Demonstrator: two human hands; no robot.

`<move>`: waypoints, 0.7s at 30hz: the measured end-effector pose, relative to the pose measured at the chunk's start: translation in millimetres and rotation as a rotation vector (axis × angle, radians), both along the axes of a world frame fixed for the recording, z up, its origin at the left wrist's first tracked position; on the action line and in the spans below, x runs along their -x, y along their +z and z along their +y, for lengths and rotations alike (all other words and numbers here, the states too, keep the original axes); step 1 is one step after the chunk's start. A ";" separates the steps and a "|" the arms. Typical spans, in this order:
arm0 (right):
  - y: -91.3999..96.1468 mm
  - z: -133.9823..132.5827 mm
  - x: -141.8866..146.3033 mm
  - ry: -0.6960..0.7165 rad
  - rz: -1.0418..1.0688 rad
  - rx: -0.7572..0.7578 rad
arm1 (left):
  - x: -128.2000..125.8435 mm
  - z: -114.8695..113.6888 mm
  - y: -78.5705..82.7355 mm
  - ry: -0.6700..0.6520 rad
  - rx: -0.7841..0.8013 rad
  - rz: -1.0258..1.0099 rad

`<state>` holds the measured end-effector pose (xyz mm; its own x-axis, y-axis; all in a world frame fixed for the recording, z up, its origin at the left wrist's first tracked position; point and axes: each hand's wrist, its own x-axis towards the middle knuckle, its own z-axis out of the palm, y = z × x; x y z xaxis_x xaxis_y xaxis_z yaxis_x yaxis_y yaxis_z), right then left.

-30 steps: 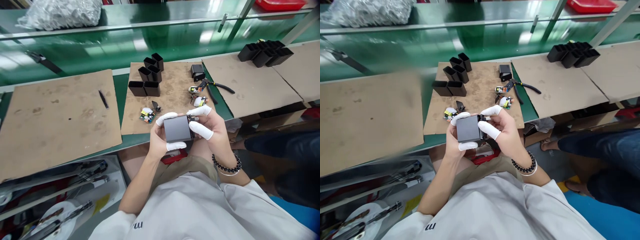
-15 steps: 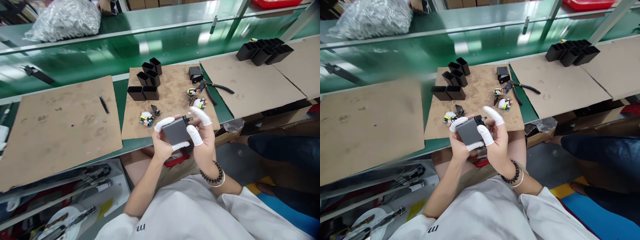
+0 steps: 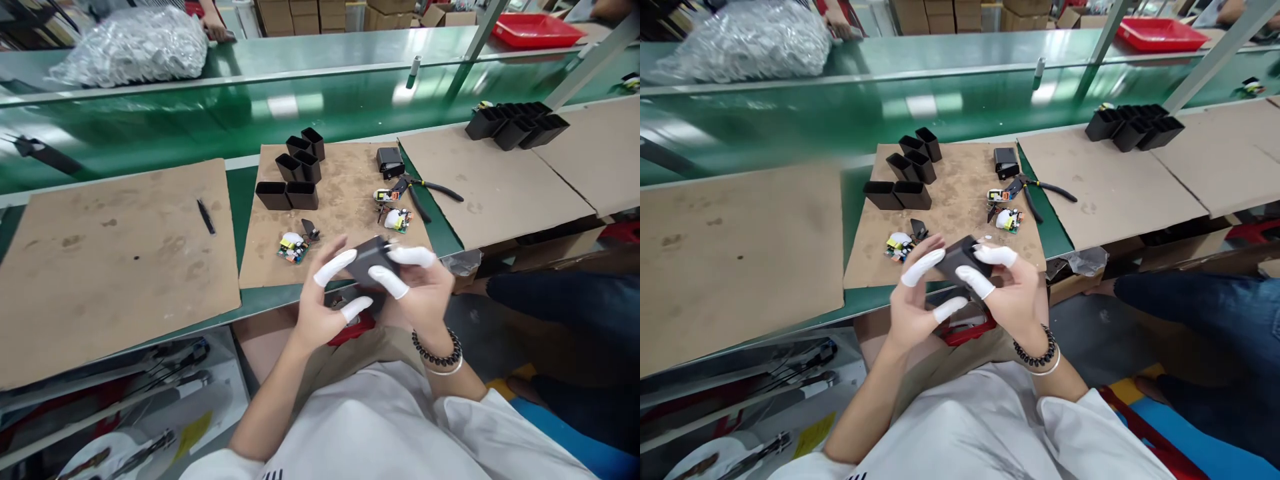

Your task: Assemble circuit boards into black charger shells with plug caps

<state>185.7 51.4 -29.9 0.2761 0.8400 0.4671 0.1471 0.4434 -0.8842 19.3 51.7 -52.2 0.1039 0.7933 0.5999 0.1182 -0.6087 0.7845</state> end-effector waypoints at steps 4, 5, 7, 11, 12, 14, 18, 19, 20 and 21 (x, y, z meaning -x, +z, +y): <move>-16.3 21.1 -8.3 -0.024 -0.440 -0.029 | 21.3 -16.2 3.5 0.193 0.031 0.047; -20.4 26.3 -6.5 0.029 -0.497 0.038 | 22.9 -18.1 3.7 0.231 0.030 0.061; -23.6 32.6 0.1 0.106 -0.453 0.167 | 20.7 -18.6 3.6 0.280 0.029 0.130; -8.3 22.3 16.6 0.146 0.174 0.335 | 4.3 -10.5 5.3 0.279 -0.019 0.254; -2.7 16.8 19.5 0.184 0.327 0.402 | 0.3 -8.3 6.8 0.273 -0.042 0.245; 5.6 7.2 22.2 0.305 0.519 0.580 | -5.8 -5.5 11.6 0.267 -0.051 0.195; 1.5 4.1 16.7 0.521 0.647 0.833 | -11.5 -6.9 27.9 0.269 0.053 0.155; -3.0 6.2 14.8 0.554 0.651 0.844 | -12.5 -7.7 32.2 0.280 0.068 0.161; -7.9 8.6 13.3 0.586 0.639 0.843 | -13.5 -8.4 36.3 0.297 0.082 0.168; -12.8 11.1 12.3 0.611 0.608 0.831 | -14.5 -8.8 39.9 0.315 0.092 0.173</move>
<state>173.4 62.5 -42.7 -0.2861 0.8922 -0.3494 -0.4307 -0.4455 -0.7849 33.8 42.9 -12.4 -0.0603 0.8523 0.5195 0.4238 -0.4494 0.7864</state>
